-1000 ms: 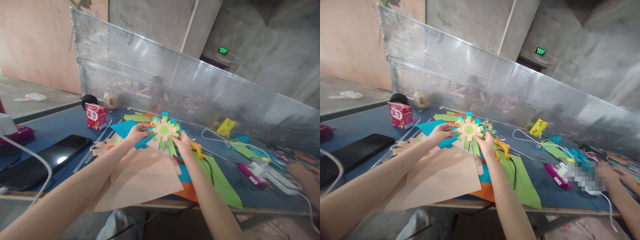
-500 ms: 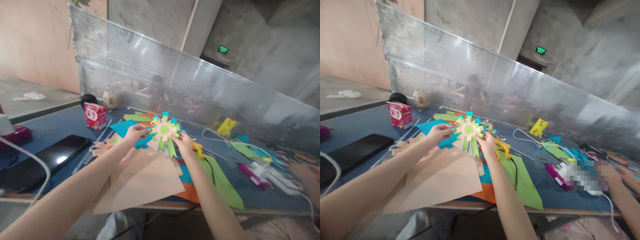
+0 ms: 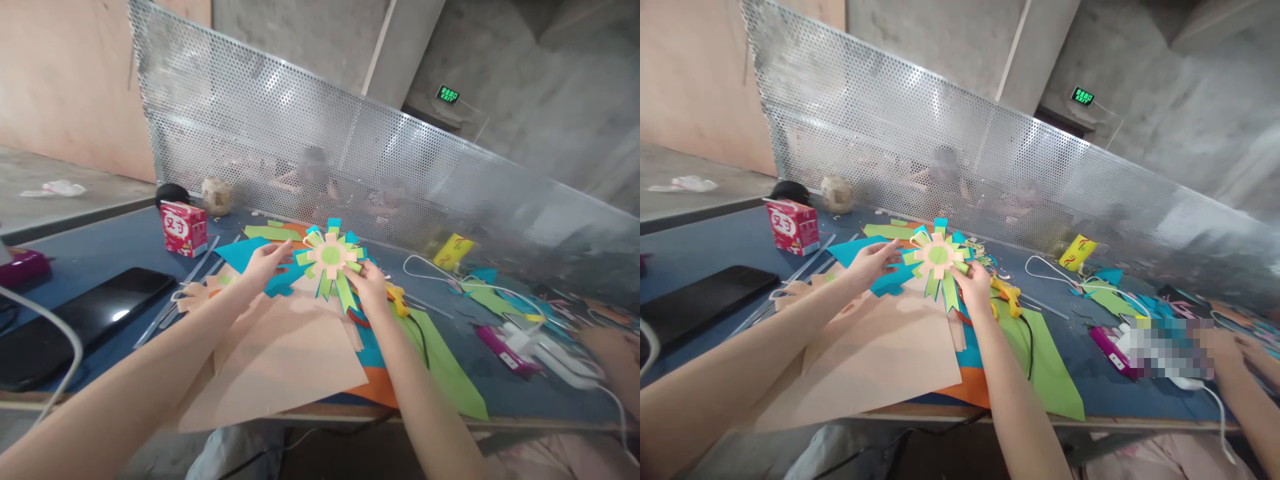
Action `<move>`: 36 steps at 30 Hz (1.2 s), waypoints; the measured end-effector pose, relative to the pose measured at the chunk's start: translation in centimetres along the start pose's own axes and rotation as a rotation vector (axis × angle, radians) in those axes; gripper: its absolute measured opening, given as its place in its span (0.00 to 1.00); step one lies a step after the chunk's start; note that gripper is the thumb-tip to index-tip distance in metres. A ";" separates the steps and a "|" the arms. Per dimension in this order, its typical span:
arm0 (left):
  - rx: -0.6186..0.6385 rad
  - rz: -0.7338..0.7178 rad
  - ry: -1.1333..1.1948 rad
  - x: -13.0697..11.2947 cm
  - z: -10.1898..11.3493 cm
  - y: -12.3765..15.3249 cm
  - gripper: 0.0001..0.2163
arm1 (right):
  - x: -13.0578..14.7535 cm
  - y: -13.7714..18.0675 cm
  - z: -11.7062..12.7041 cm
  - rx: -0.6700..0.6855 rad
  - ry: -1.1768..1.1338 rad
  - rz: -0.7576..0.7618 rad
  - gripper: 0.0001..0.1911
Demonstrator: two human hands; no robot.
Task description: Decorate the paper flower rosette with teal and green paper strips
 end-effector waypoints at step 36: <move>0.248 -0.005 -0.139 1.7 -1.3 0.4 0.17 | -0.1 0.5 -0.5 0.080 -0.182 -0.095 0.16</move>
Point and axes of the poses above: each hand's wrist, its own y-axis away from the middle knuckle, its own z-axis out of the back of the hand, x = y × z, the point moved 2 cm from there along -y, towards the middle knuckle, and after that the axes turned 15 degrees about z, right-handed, at the moved point
